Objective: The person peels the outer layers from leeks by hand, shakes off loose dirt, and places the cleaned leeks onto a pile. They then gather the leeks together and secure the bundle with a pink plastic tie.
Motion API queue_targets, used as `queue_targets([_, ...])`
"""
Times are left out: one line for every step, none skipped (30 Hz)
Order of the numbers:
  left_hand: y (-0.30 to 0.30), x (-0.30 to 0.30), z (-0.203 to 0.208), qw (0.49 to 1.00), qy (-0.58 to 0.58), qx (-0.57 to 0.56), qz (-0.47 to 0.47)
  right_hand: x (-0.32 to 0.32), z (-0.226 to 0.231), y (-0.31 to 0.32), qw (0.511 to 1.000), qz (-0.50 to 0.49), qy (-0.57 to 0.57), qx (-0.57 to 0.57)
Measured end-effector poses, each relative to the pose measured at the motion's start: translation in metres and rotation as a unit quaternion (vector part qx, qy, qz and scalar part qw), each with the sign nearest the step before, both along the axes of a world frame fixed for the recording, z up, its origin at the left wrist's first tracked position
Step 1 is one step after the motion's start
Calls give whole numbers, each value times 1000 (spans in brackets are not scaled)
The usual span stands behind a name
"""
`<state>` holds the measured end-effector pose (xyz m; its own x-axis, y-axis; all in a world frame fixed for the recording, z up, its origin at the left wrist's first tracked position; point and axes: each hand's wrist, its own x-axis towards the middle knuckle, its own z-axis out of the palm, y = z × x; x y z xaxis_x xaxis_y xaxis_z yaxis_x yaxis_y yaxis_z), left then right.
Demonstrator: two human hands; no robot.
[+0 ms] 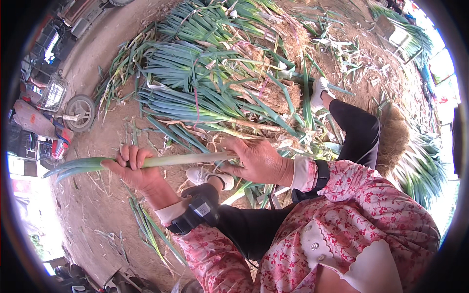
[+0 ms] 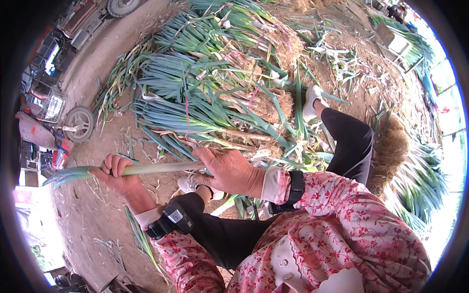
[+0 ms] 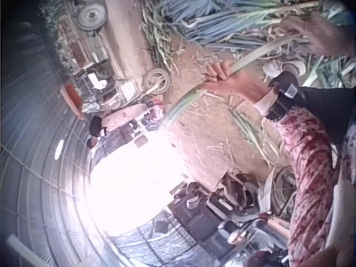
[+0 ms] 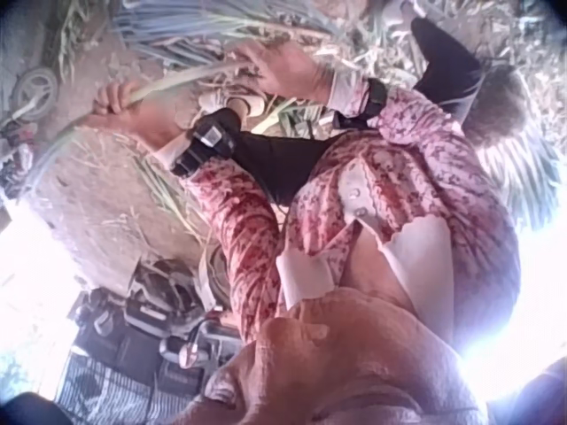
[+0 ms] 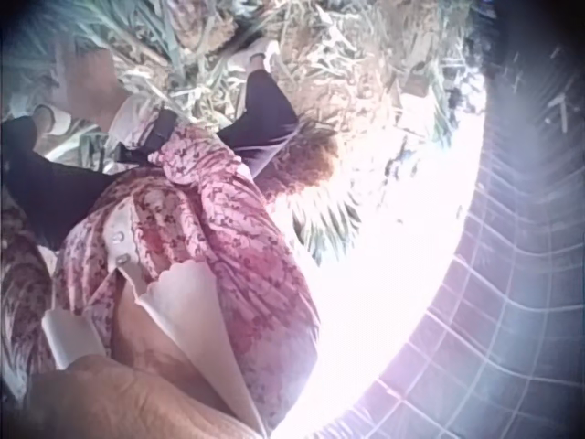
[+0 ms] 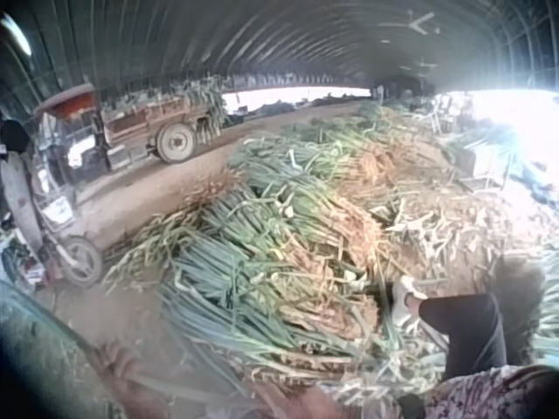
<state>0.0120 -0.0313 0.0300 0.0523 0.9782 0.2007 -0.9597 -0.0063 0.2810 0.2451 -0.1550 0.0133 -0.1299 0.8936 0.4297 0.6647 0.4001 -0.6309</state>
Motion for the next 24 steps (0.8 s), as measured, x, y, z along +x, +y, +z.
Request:
queue_targets([-1, -2, 1, 1000, 1, -1, 0, 0, 0, 0, 1000, 5, 2, 12])
queue_targets([-2, -3, 2, 1000, 0, -4, 1, 1, 1, 1, 1000, 5, 3, 11])
queue_targets([-3, -4, 3, 1000, -1, -6, 3, 1, 2, 2, 1000, 27, 10, -11])
queue_targets([-3, -5, 2, 1000, -2, -6, 2, 2, 2, 3, 998, 49, 17, -31])
queue_targets([-2, -6, 0, 1000, -10, -1, -5, 2, 1, 4, 998, 49, 17, -31])
queue_targets([-1, -7, -2, 1000, -19, 4, -12, 2, 1, 3, 998, 48, 31, -25])
queue_targets([-1, -8, -1, 1000, -19, 5, -10, 2, 2, 3, 997, 50, 46, -19])
queue_targets([-1, -9, -1, 1000, -17, 7, -21, 2, 2, 4, 997, 52, 46, -19])
queue_targets([-1, -9, -1, 999, -16, 8, -33, 2, 2, 4, 998, 32, 48, -13])
queue_targets([-1, -9, -1, 999, -16, 8, -33, 3, 1, 5, 999, 9, 49, -8])
queue_targets([-1, -8, -1, 999, -14, 6, -32, 3, 1, 6, 999, 8, 49, -8])
queue_targets([0, -6, -1, 999, -11, 5, -31, 4, 0, 6, 998, -1, 68, -17])
queue_targets([0, -2, 0, 999, -12, 5, -34, 6, -1, 8, 996, -13, 87, -27])
queue_targets([0, 3, 1, 1000, -9, -10, -4, 8, -3, 10, 996, -16, 86, -26])
queue_targets([1, 7, 1, 999, -6, -24, 26, 10, -5, 15, 989, -35, 142, -36])
queue_targets([2, 6, 0, 999, -5, -24, 25, 10, -6, 17, 977, -50, 200, -47])
queue_targets([4, 4, -1, 999, 2, -25, 29, 12, -5, 19, 977, -52, 200, -46])
queue_targets([7, 3, 1, 999, 10, -25, 34, 13, -1, 22, 963, -83, 241, -87])
queue_targets([7, 4, 3, 999, 12, -22, 35, 13, 1, 24, 944, -111, 283, -129])
queue_targets([6, 4, 6, 997, 17, -46, 57, 14, 4, 26, 936, -86, 303, -158])
queue_targets([4, 5, 11, 994, 21, -68, 80, 16, 4, 24, 936, -80, 306, -154])
queue_targets([1, 3, 14, 994, 32, -77, 77, 16, 3, 21, 971, -27, 209, -111])
queue_targets([0, 4, 12, 993, 43, -81, 76, 16, 2, 20, 992, 26, 110, -57])
queue_targets([-5, 0, 11, 990, 50, -105, 77, 10, 3, 19, 993, 53, 83, -69])
